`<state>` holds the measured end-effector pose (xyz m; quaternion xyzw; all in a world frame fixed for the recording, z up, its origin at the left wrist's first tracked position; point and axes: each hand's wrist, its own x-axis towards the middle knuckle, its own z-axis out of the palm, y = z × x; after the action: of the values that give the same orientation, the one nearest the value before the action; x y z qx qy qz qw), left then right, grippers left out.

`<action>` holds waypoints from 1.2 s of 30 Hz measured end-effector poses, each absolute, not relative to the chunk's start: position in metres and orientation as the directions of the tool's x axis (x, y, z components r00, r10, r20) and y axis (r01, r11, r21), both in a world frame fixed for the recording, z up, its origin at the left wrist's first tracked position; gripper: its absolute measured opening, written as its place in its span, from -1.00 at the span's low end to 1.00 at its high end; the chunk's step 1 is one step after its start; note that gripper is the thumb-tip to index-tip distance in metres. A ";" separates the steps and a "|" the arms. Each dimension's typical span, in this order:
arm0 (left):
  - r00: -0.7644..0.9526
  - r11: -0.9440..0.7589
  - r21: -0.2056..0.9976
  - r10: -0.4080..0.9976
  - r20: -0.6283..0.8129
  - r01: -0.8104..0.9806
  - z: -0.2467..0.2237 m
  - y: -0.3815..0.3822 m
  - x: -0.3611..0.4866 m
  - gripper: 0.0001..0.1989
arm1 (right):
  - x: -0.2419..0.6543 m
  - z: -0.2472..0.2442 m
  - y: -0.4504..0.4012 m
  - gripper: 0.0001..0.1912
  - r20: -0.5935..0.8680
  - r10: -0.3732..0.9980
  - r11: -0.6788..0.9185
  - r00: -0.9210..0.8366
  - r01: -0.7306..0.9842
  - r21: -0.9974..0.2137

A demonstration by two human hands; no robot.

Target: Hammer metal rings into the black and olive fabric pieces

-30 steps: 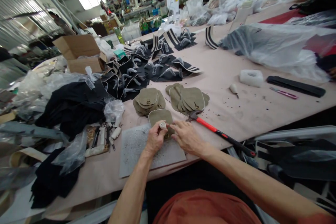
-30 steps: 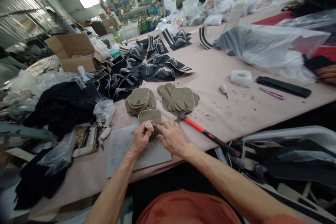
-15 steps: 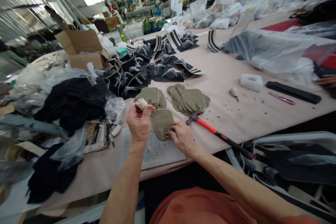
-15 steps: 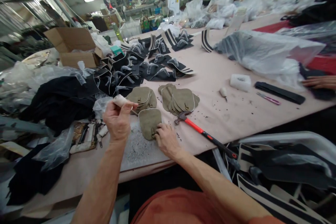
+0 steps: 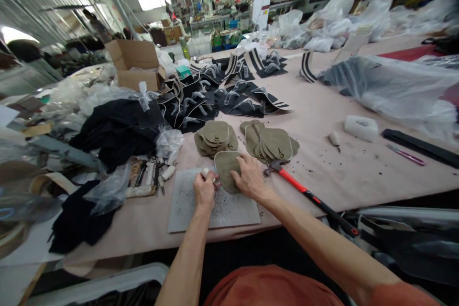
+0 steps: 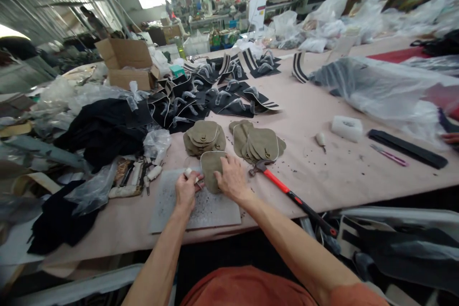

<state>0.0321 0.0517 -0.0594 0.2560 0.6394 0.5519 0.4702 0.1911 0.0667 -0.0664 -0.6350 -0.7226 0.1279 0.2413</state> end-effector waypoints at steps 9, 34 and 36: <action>-0.163 0.543 0.792 0.786 -0.596 -0.279 -0.033 0.093 0.054 -0.76 | 0.195 -0.096 0.020 -0.18 0.232 0.944 0.323 -0.235 0.807 -0.495; 0.013 0.529 0.822 0.842 -0.539 -0.209 -0.023 0.059 0.059 -0.90 | 0.245 -0.035 -0.035 -0.44 -0.302 0.952 -0.192 -0.041 -0.849 -0.493; -0.032 0.523 0.836 0.844 -0.535 -0.168 -0.030 0.055 0.054 -0.91 | 0.244 -0.030 -0.038 -0.42 -0.273 0.959 -0.205 -0.079 -0.858 -0.471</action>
<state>0.0543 0.0552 -0.0302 0.2829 0.5977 0.3982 0.6358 0.2440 -0.0376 -0.0300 -0.2680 -0.0940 0.7283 0.6236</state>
